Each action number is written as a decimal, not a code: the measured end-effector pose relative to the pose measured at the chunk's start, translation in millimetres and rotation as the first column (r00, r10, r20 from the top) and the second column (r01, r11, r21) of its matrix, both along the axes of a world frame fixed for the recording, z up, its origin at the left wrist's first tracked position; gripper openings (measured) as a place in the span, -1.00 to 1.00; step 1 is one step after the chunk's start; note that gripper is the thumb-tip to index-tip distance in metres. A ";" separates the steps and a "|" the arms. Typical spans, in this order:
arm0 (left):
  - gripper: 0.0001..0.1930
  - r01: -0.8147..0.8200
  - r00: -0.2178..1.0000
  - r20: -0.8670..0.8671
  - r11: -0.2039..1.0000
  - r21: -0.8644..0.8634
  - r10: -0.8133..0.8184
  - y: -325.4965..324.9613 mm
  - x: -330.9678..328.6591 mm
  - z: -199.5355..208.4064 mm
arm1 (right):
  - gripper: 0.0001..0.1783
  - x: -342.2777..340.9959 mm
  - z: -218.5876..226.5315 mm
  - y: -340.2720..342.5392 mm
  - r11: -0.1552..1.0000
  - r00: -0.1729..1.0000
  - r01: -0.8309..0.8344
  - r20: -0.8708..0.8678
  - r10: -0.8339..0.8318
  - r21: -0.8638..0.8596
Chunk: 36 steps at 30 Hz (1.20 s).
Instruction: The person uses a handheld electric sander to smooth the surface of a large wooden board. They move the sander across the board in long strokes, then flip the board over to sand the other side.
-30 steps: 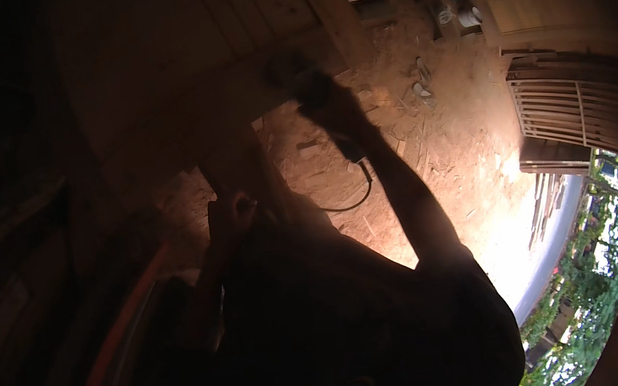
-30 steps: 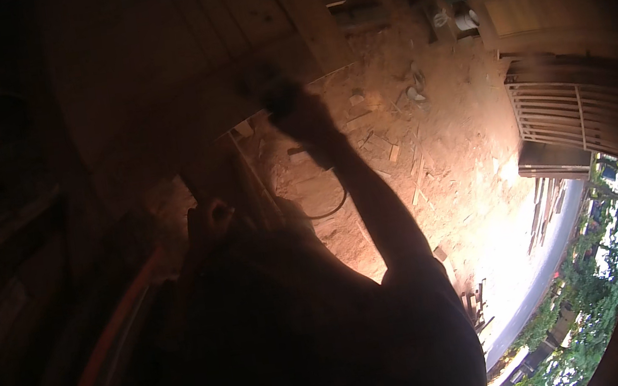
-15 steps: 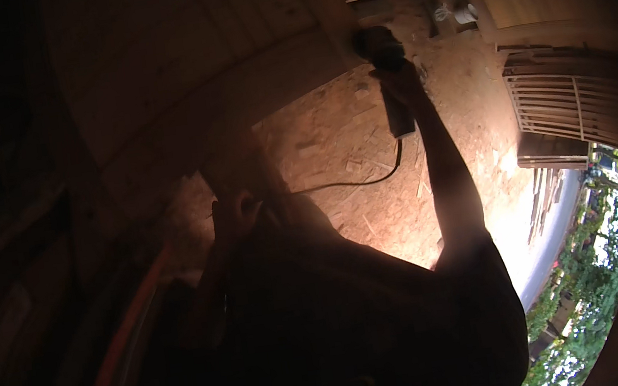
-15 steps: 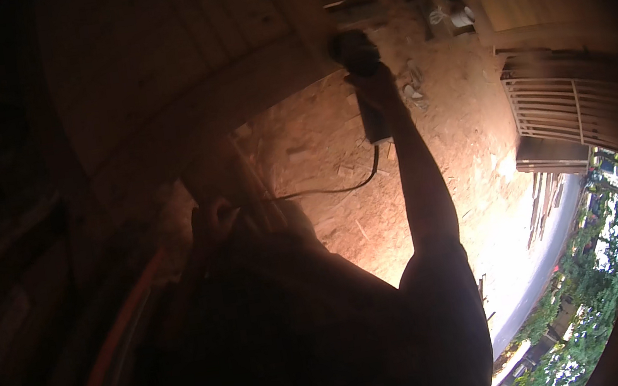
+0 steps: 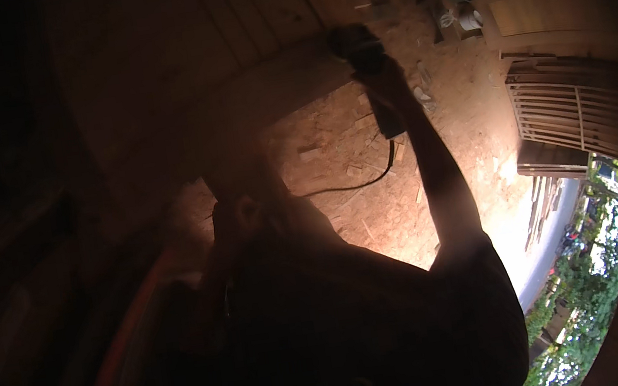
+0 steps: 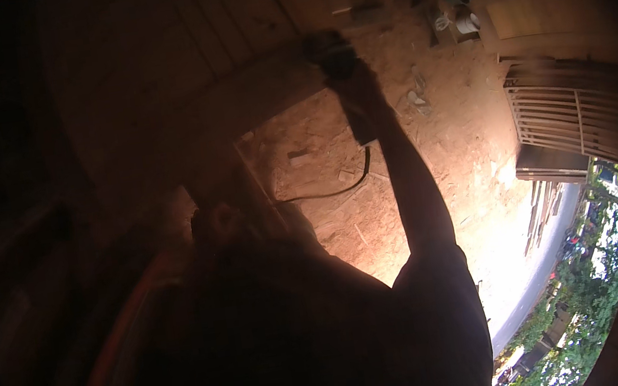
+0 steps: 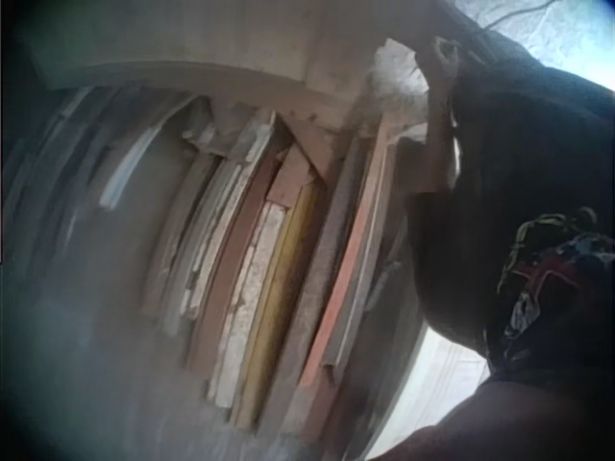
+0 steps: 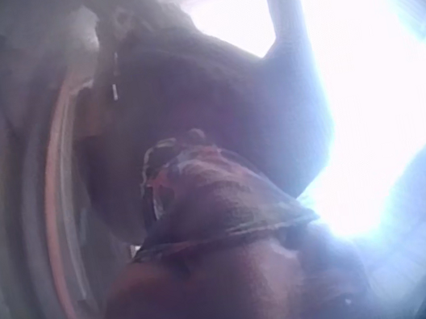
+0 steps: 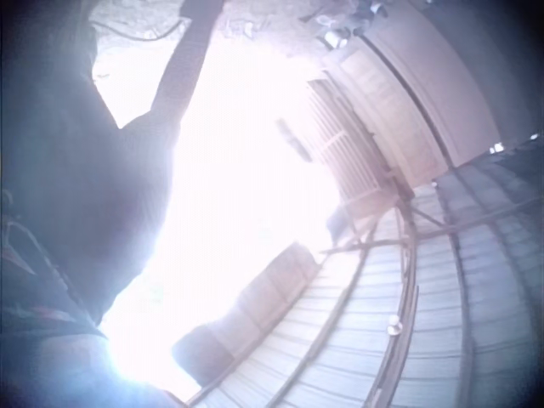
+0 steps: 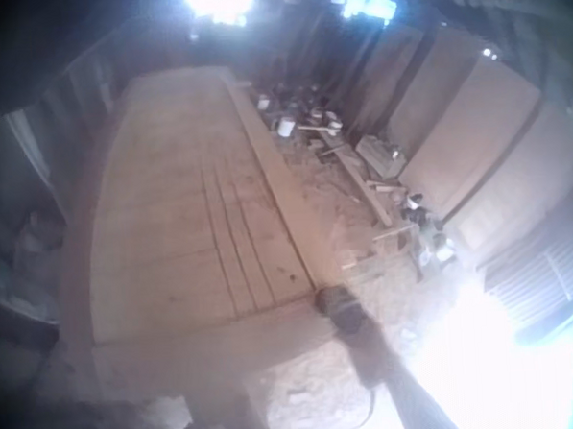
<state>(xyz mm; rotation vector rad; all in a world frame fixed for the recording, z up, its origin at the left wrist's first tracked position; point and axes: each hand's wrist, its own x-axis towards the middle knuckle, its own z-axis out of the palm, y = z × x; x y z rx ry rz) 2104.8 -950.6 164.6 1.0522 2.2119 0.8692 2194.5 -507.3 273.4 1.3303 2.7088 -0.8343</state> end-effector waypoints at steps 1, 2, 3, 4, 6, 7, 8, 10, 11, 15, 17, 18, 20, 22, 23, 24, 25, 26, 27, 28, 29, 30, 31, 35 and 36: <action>-0.76 -0.040 0.999 0.005 0.997 0.070 0.040 -2.4 -0.3 0.3 | -0.29 5.8 12.6 17.4 0.996 0.997 0.070 0.013 -0.070 -0.063; -0.76 -0.080 0.997 0.001 0.985 0.151 0.081 3.0 -3.3 0.3 | -0.31 8.8 6.9 35.8 0.980 0.992 0.125 0.045 -0.120 -0.152; -0.75 -0.065 0.998 0.015 0.993 0.096 0.064 6.2 -7.6 0.3 | -0.33 2.0 2.1 41.4 0.956 0.984 0.173 0.072 -0.160 -0.238; -0.74 -0.047 0.999 0.030 0.998 0.042 0.046 10.0 -11.8 0.3 | -0.34 -1.4 -6.8 38.7 0.966 0.992 0.088 -0.062 -0.106 -0.242; -0.72 -0.019 0.999 0.039 0.999 -0.041 0.020 7.4 -14.1 -3.1 | -0.35 -24.6 -23.2 -18.4 0.970 0.950 -0.080 -0.312 0.004 -0.231; -0.71 0.003 1.000 0.030 0.998 -0.065 -0.001 8.7 -13.3 -4.0 | -0.38 -39.4 -34.5 -48.8 0.972 0.892 -0.196 -0.434 0.123 -0.128; -0.70 0.039 0.999 0.030 0.996 -0.082 -0.037 9.1 -11.5 -6.7 | -0.40 -51.3 -48.5 -78.1 0.956 0.863 -0.292 -0.425 0.273 0.022; -0.69 0.021 1.000 0.018 0.993 -0.120 -0.018 5.5 -12.9 -7.1 | -0.43 -87.1 -59.7 -129.0 0.886 0.835 -0.436 -0.294 0.465 0.161; -0.68 0.021 1.000 0.014 0.991 -0.132 -0.020 8.0 -15.2 -6.0 | -0.43 -96.2 -51.6 -143.0 0.869 0.856 -0.469 -0.162 0.491 0.158; -0.68 0.008 1.000 0.025 0.994 -0.105 -0.005 20.8 -12.8 -4.0 | -0.43 -90.3 -11.3 -91.8 0.960 0.959 -0.243 -0.185 0.215 -0.142; -0.69 -0.025 0.999 0.034 0.999 -0.040 0.026 28.7 -10.8 -1.2 | -0.39 -62.3 7.2 -38.6 0.981 0.965 -0.192 -0.182 0.187 -0.007; -0.69 -0.037 0.999 0.040 0.999 -0.008 0.037 20.1 -8.9 -4.8 | -0.40 -39.9 8.5 -25.7 0.995 0.993 -0.091 -0.077 0.088 -0.035; -0.68 -0.064 0.997 0.047 0.997 0.045 0.062 10.9 -9.0 -10.8 | -0.39 -4.7 0.9 14.1 0.988 0.996 0.079 0.060 -0.071 -0.131; -0.67 -0.048 0.997 -0.059 0.995 0.088 0.053 10.0 -11.2 -16.8 | -0.39 10.4 -16.2 47.8 0.938 0.974 0.220 0.121 -0.194 -0.269; -0.66 -0.042 0.991 -0.123 0.993 0.108 0.055 9.5 -15.8 -18.5 | -0.40 7.8 -21.1 39.3 0.965 0.993 0.116 -0.008 -0.121 -0.235; -0.66 -0.037 0.995 -0.086 0.997 0.061 0.042 9.8 -18.6 -16.9 | -0.41 6.1 -22.6 21.2 0.983 0.990 0.021 -0.132 -0.046 -0.185; -0.65 -0.029 0.998 -0.049 0.999 0.015 0.030 10.6 -20.8 -15.1 | -0.41 4.6 -25.3 0.2 0.990 0.968 -0.066 -0.249 0.033 -0.123; -0.64 -0.018 1.000 -0.008 0.999 -0.034 0.018 9.4 -22.5 -13.8 | -0.41 -8.3 -13.8 -39.2 0.979 0.970 -0.067 -0.242 0.019 -0.191; -0.65 -0.003 1.000 -0.001 0.999 -0.040 0.003 13.7 -23.3 -13.1 | -0.40 -21.5 -0.5 -80.6 0.967 0.974 -0.051 -0.228 -0.007 -0.248; -0.65 0.013 1.000 0.006 0.999 -0.047 -0.013 18.1 -24.3 -12.2 | -0.38 -29.2 -17.8 -112.0 0.972 0.978 -0.160 -0.164 0.131 -0.173; -0.66 0.010 1.000 0.008 0.998 -0.062 -0.010 16.7 -24.9 -11.4 | -0.35 -39.2 -37.2 -139.7 0.951 0.956 -0.289 -0.095 0.279 -0.114; -0.67 0.002 1.000 0.001 0.999 -0.047 -0.002 10.6 -23.8 -12.5 | -0.34 -49.3 -31.9 -162.0 0.953 0.960 -0.281 -0.012 0.281 -0.112; -0.68 -0.001 1.000 -0.002 1.000 -0.025 0.001 6.0 -23.3 -14.5 | -0.33 -60.2 -14.8 -177.9 0.958 0.958 -0.268 0.075 0.276 -0.104; -0.71 -0.044 0.996 0.078 0.999 0.029 0.042 -3.1 -14.0 -19.1 | -0.27 -27.5 -21.2 -123.3 0.964 0.970 -0.191 0.112 0.214 -0.185; -0.71 -0.036 0.998 0.052 0.999 0.022 0.035 -1.1 -14.8 -19.4 | -0.22 -13.6 -10.0 -109.6 0.981 0.986 -0.124 0.094 0.139 -0.151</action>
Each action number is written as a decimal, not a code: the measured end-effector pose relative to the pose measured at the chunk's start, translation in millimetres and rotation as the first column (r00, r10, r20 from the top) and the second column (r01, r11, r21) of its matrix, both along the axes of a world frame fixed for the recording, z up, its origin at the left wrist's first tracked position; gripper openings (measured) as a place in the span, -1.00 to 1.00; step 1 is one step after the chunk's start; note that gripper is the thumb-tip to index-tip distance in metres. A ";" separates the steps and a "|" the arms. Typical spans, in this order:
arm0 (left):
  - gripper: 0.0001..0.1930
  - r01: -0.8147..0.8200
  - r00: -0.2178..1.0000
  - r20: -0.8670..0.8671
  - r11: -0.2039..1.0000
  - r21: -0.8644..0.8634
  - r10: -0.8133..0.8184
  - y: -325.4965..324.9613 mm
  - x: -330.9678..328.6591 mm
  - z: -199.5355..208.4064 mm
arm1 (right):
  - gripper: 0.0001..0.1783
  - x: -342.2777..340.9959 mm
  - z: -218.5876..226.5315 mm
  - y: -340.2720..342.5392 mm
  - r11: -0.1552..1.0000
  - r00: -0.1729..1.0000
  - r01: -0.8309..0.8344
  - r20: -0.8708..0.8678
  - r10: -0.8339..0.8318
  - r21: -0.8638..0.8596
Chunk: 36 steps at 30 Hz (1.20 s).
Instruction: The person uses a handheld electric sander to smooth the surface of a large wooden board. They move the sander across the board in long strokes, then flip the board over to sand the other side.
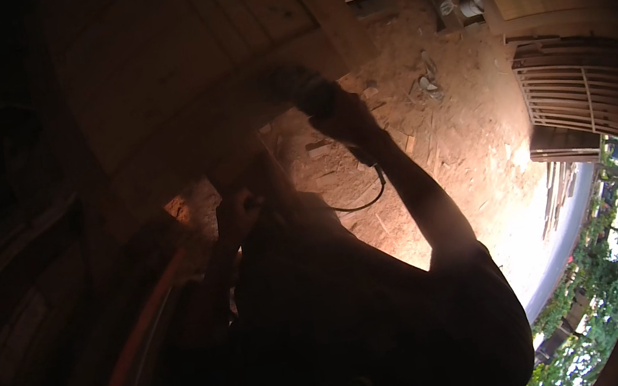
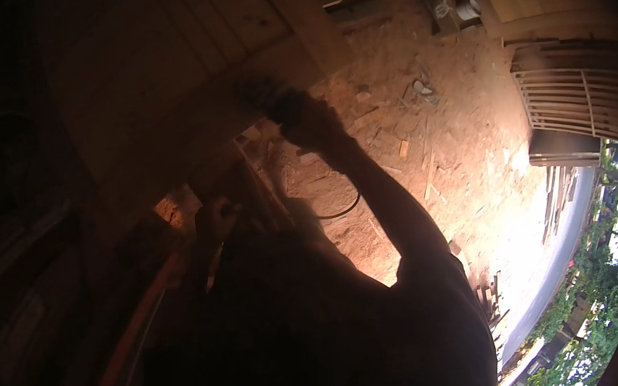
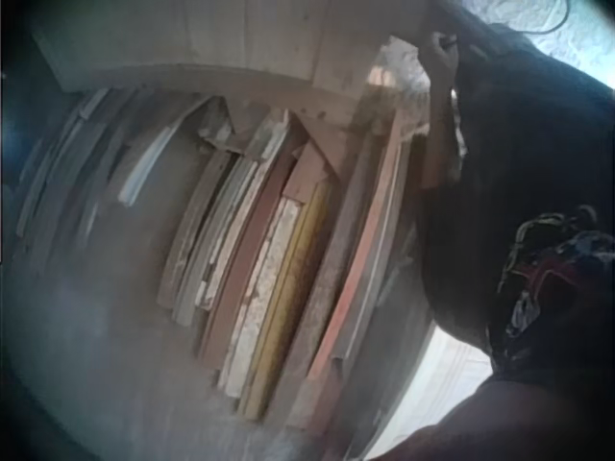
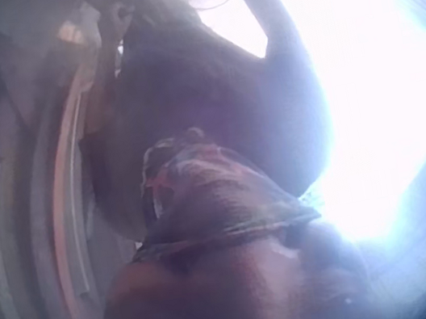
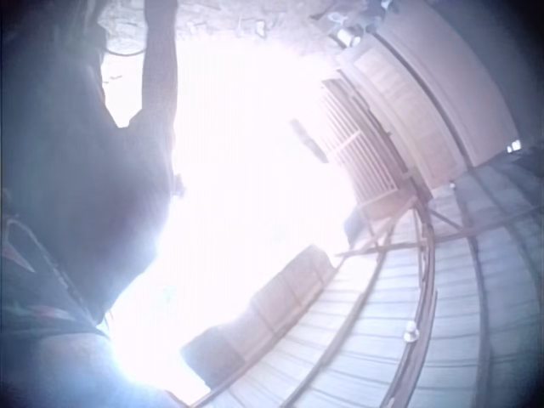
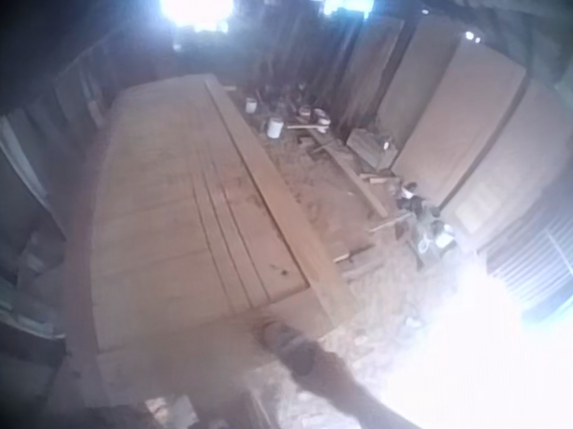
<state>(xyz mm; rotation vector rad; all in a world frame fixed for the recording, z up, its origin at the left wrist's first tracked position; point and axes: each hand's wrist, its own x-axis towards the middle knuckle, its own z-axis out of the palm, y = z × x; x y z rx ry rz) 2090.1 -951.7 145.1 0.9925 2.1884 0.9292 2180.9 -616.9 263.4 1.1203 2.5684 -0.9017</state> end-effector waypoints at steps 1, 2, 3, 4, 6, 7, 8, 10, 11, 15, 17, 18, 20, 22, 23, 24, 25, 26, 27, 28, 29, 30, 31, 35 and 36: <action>-0.71 0.004 1.000 -0.026 1.000 -0.008 -0.004 2.8 0.2 1.0 | -0.16 12.8 11.3 13.7 0.997 0.997 0.070 -0.025 -0.070 0.030; -0.70 0.012 0.999 -0.049 1.000 -0.016 -0.012 6.2 1.4 2.3 | -0.19 25.6 10.1 28.7 0.991 0.995 0.104 -0.015 -0.103 0.083; -0.69 0.031 0.999 -0.035 0.999 -0.036 -0.033 8.9 -0.3 3.1 | -0.21 37.8 5.3 43.4 0.981 0.990 0.143 -0.007 -0.143 0.133; -0.68 0.051 0.998 -0.022 0.997 -0.059 -0.052 11.5 -4.0 5.0 | -0.21 47.7 3.7 60.4 0.975 0.985 0.173 -0.021 -0.172 0.136; -0.65 0.083 0.996 -0.013 0.993 -0.081 -0.085 13.4 -6.8 8.1 | -0.21 67.7 -1.4 90.7 0.957 0.967 0.253 -0.052 -0.248 0.141; -0.64 0.088 0.996 -0.017 0.993 -0.075 -0.089 16.5 -8.1 9.1 | -0.22 75.1 -2.8 105.1 0.952 0.959 0.281 -0.070 -0.274 0.124; -0.63 0.090 0.995 -0.024 0.993 -0.074 -0.092 16.8 -8.4 10.5 | -0.23 81.9 -6.0 117.4 0.947 0.950 0.306 -0.089 -0.298 0.101; -0.63 0.076 0.991 -0.110 0.996 -0.041 -0.080 7.2 -8.1 -6.2 | -0.28 88.4 -14.7 136.2 0.936 0.922 0.351 -0.174 -0.345 0.002; -0.63 0.070 0.985 -0.160 0.997 -0.019 -0.072 10.6 -13.3 -7.2 | -0.26 88.9 -19.8 134.0 0.938 0.927 0.344 -0.169 -0.335 0.031; -0.63 0.097 0.995 -0.004 0.987 -0.127 -0.098 14.3 -19.9 8.3 | -0.24 49.3 -11.3 62.9 0.969 0.923 0.244 -0.300 -0.240 -0.025; -0.65 0.127 0.991 0.064 0.980 -0.153 -0.119 17.4 -22.9 10.5 | -0.25 3.7 28.2 5.5 1.000 0.996 -0.014 -0.087 0.013 -0.014; -0.66 0.141 0.988 0.085 0.979 -0.150 -0.129 15.8 -24.1 9.9 | -0.25 -9.8 22.7 -3.9 1.000 0.999 0.010 -0.048 -0.011 -0.021; -0.67 0.176 0.978 0.136 0.974 -0.141 -0.157 11.5 -28.3 4.6 | -0.26 -24.6 11.9 -15.4 0.997 0.997 0.066 0.041 -0.065 -0.032; -0.69 0.146 0.987 0.086 0.979 -0.144 -0.135 6.9 -23.2 6.7 | -0.25 -19.4 35.4 8.1 0.992 0.993 0.099 0.075 -0.094 -0.074; -0.70 0.124 0.992 0.053 0.982 -0.145 -0.118 5.6 -20.9 8.8 | -0.25 -13.6 43.1 24.3 0.989 0.991 0.110 0.086 -0.102 -0.095; -0.69 0.121 0.992 0.056 0.981 -0.152 -0.113 10.7 -19.5 11.1 | -0.29 -0.1 34.0 38.4 0.987 0.988 0.151 0.027 -0.150 -0.046; -0.69 0.116 0.992 0.059 0.980 -0.160 -0.108 14.8 -18.0 14.3 | -0.33 17.2 15.2 50.3 0.981 0.980 0.194 -0.033 -0.194 -0.001; -0.68 0.110 0.993 0.063 0.978 -0.177 -0.101 15.0 -18.4 16.4 | -0.37 27.2 8.2 59.7 0.971 0.968 0.237 -0.094 -0.233 0.033; -0.67 0.123 0.992 0.050 0.972 -0.201 -0.116 15.2 -20.1 16.5 | -0.31 35.2 1.7 73.2 0.974 0.974 0.215 -0.089 -0.208 0.076; -0.67 0.150 0.989 0.045 0.965 -0.215 -0.143 19.0 -21.9 13.3 | -0.24 43.6 3.2 87.5 0.971 0.978 0.204 -0.077 -0.195 0.129; -0.66 0.159 0.987 0.026 0.957 -0.242 -0.158 16.6 -24.0 10.6 | -0.17 45.8 0.6 98.5 0.969 0.983 0.180 -0.076 -0.170 0.168; -0.65 0.145 0.989 0.001 0.962 -0.230 -0.149 14.8 -24.3 7.6 | -0.18 46.6 -1.8 109.9 0.968 0.978 0.201 -0.095 -0.188 0.151; -0.63 0.136 0.989 -0.024 0.967 -0.217 -0.145 12.8 -23.3 2.9 | -0.18 48.4 -2.4 120.9 0.965 0.971 0.225 -0.114 -0.211 0.135; -0.59 0.090 0.994 0.087 0.958 -0.272 -0.068 16.8 -24.3 3.2 | -0.21 58.6 -19.5 160.6 0.952 0.949 0.305 -0.085 -0.303 0.007; -0.59 0.096 0.995 0.035 0.965 -0.246 -0.090 19.8 -23.4 6.1 | -0.22 56.8 -20.3 150.6 0.959 0.949 0.284 -0.139 -0.283 -0.007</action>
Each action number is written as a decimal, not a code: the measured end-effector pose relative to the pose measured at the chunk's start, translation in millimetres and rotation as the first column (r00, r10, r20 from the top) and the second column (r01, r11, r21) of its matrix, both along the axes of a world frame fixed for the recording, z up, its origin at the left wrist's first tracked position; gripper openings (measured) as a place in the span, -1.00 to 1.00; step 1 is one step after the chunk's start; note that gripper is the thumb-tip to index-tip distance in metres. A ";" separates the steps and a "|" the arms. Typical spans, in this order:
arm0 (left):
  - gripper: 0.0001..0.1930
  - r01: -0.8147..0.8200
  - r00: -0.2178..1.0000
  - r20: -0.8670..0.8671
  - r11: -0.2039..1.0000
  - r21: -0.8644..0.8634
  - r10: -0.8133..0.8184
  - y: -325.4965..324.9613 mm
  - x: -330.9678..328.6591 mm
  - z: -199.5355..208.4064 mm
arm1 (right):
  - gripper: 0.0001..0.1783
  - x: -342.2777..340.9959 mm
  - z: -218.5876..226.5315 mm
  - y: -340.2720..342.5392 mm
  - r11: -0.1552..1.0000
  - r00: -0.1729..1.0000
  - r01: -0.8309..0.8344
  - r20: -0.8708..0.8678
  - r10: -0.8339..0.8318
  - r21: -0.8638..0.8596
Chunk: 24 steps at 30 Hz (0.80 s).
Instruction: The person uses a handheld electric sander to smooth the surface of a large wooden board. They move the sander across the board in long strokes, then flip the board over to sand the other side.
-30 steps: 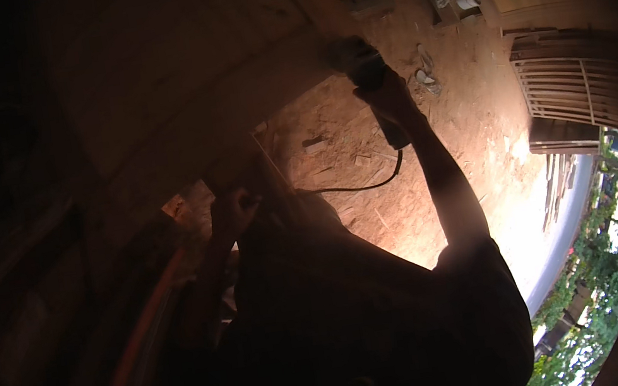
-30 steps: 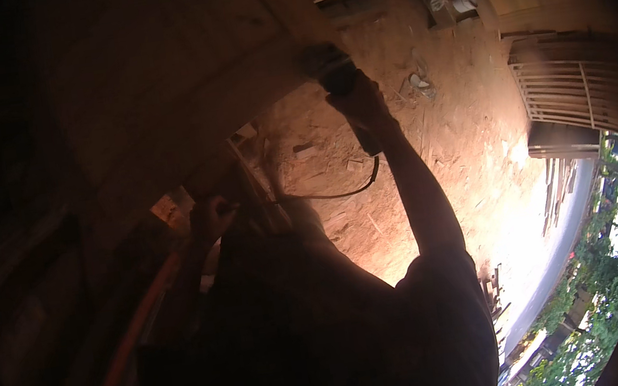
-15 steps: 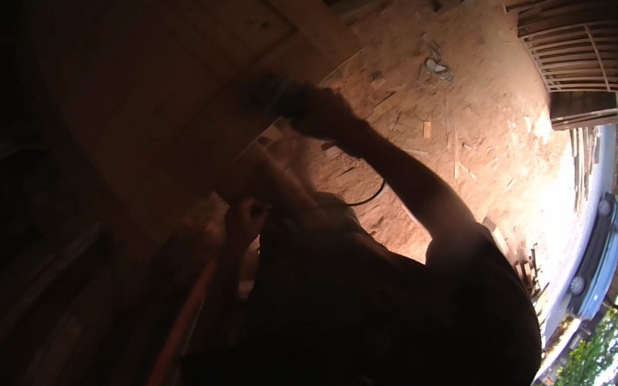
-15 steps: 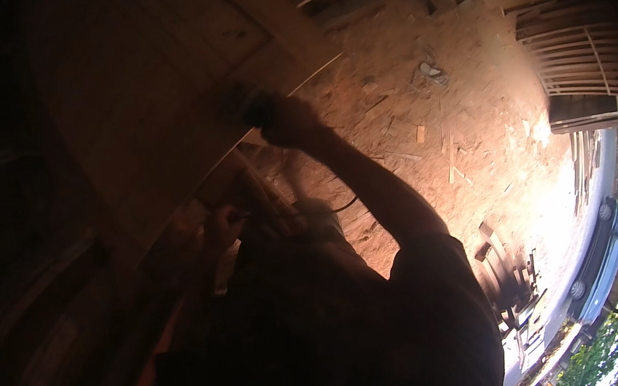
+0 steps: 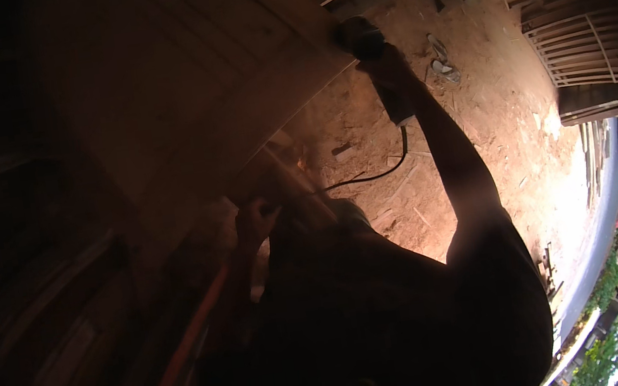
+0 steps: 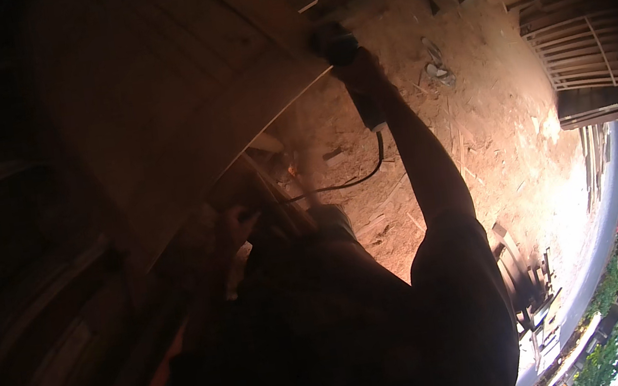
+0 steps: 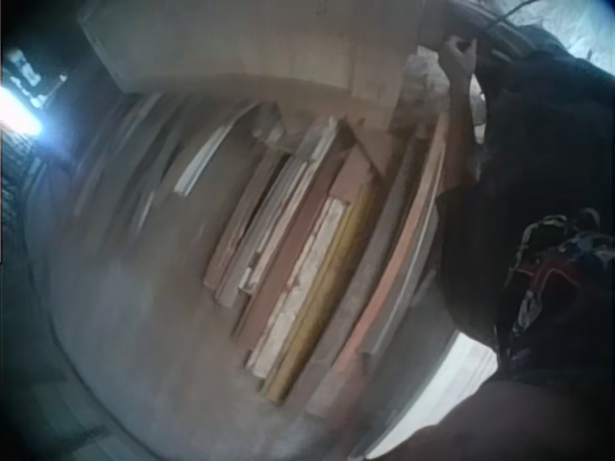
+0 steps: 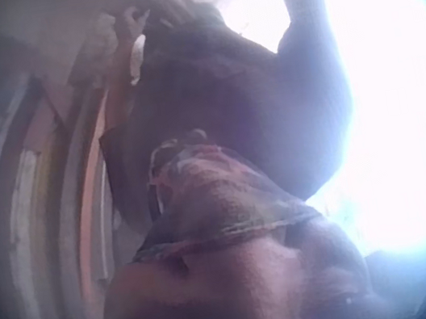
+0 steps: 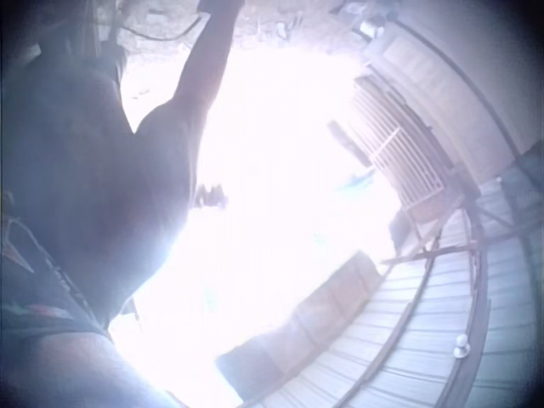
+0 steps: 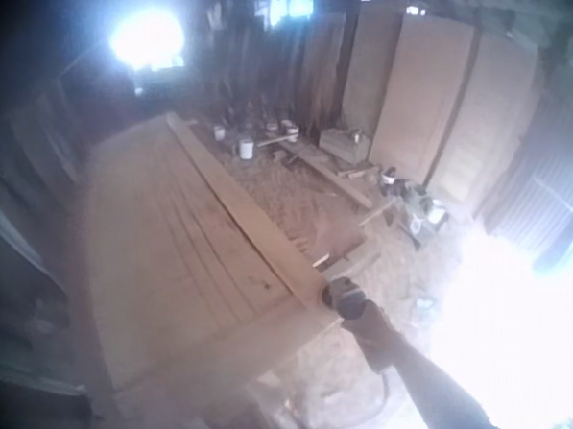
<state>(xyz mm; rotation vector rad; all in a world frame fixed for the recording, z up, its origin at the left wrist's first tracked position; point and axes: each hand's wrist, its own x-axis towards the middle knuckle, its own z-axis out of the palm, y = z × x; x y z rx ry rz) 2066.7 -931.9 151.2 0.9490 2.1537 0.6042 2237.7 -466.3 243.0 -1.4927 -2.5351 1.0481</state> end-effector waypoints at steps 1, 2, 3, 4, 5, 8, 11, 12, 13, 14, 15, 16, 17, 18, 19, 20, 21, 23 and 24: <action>-0.59 0.022 0.999 -0.049 0.999 0.032 -0.020 2.1 1.0 3.4 | -0.23 -3.5 -5.7 -18.5 1.000 0.998 -0.020 -0.055 0.020 0.005; -0.58 0.053 0.994 -0.095 0.996 0.070 -0.046 8.2 2.0 4.3 | -0.24 -8.3 -6.5 -39.9 0.999 0.994 -0.033 -0.107 0.035 0.018; -0.59 0.066 0.996 -0.072 0.995 0.072 -0.061 6.4 1.3 -2.1 | -0.26 -24.4 -13.2 -66.6 0.955 0.966 -0.218 -0.097 0.241 0.200; -0.60 0.050 0.997 -0.067 0.997 0.053 -0.046 -9.5 -5.8 -11.2 | -0.27 -56.4 -3.6 -108.4 0.956 0.954 -0.264 -0.115 0.278 0.126; -0.60 0.062 0.997 -0.043 0.997 0.050 -0.059 -14.3 -6.8 -19.1 | -0.28 -74.4 11.5 -145.7 0.957 0.952 -0.281 -0.109 0.287 0.064; -0.63 0.068 0.994 0.085 0.996 0.057 -0.072 -11.9 -12.3 -10.1 | -0.31 -106.7 -1.4 -164.0 0.939 0.933 -0.345 0.104 0.343 0.001; -0.64 0.018 0.998 0.063 0.996 0.092 -0.024 -20.3 -3.2 -11.9 | -0.35 -92.5 24.3 -145.0 0.926 0.923 -0.372 0.132 0.362 0.060; -0.64 0.017 0.999 0.042 0.997 0.070 -0.020 -17.2 -1.7 -7.0 | -0.34 -80.0 28.6 -130.8 0.954 0.951 -0.288 0.137 0.276 0.080; -0.64 0.016 1.000 0.022 0.998 0.053 -0.018 -11.6 -0.1 -2.5 | -0.33 -67.1 33.9 -116.0 0.975 0.973 -0.197 0.139 0.183 0.100; -0.64 0.034 0.999 0.008 0.998 0.044 -0.034 -1.8 2.8 -0.1 | -0.31 -46.5 8.2 -93.3 0.981 0.987 -0.067 0.155 0.039 0.182; -0.63 0.047 0.999 0.009 0.998 0.040 -0.047 1.4 4.6 -2.6 | -0.33 -33.1 17.5 -77.0 0.986 0.987 -0.041 0.161 0.015 0.164; -0.62 0.038 0.999 -0.008 0.999 0.018 -0.038 -4.4 0.3 -4.9 | -0.34 -33.6 26.8 -65.5 0.991 0.989 -0.035 0.147 0.016 0.129; -0.61 0.045 0.999 -0.014 0.999 0.006 -0.044 -5.2 -1.3 -6.6 | -0.35 -25.7 35.5 -51.9 0.994 0.989 -0.014 0.145 -0.001 0.104; -0.60 0.051 0.999 -0.013 0.999 -0.004 -0.051 -2.2 -1.5 -6.9 | -0.34 -12.2 29.0 -28.5 0.998 0.992 -0.002 0.129 -0.006 0.064; -0.58 0.061 0.998 -0.009 0.998 -0.013 -0.061 2.3 -0.6 -7.6 | -0.33 3.2 15.1 -1.2 1.000 0.993 0.013 0.116 -0.016 0.026; -0.57 0.062 0.998 -0.014 0.998 -0.029 -0.063 3.3 -2.5 -5.1 | -0.32 3.7 16.3 5.8 1.000 0.995 0.019 0.094 -0.017 -0.020; -0.55 0.040 0.998 0.044 0.998 -0.051 -0.038 4.5 -3.6 -2.8 | -0.33 5.7 13.0 3.1 1.000 0.999 0.022 0.048 -0.021 -0.014; -0.53 -0.012 0.989 0.148 0.995 -0.095 0.026 7.8 -8.3 1.8 | -0.32 -4.2 7.9 -15.6 1.000 0.998 0.016 -0.054 -0.017 -0.003; -0.54 -0.014 0.995 0.094 0.998 -0.065 0.020 5.6 -10.3 1.3 | -0.32 -22.9 12.4 -41.0 0.997 0.992 -0.076 -0.099 0.075 -0.008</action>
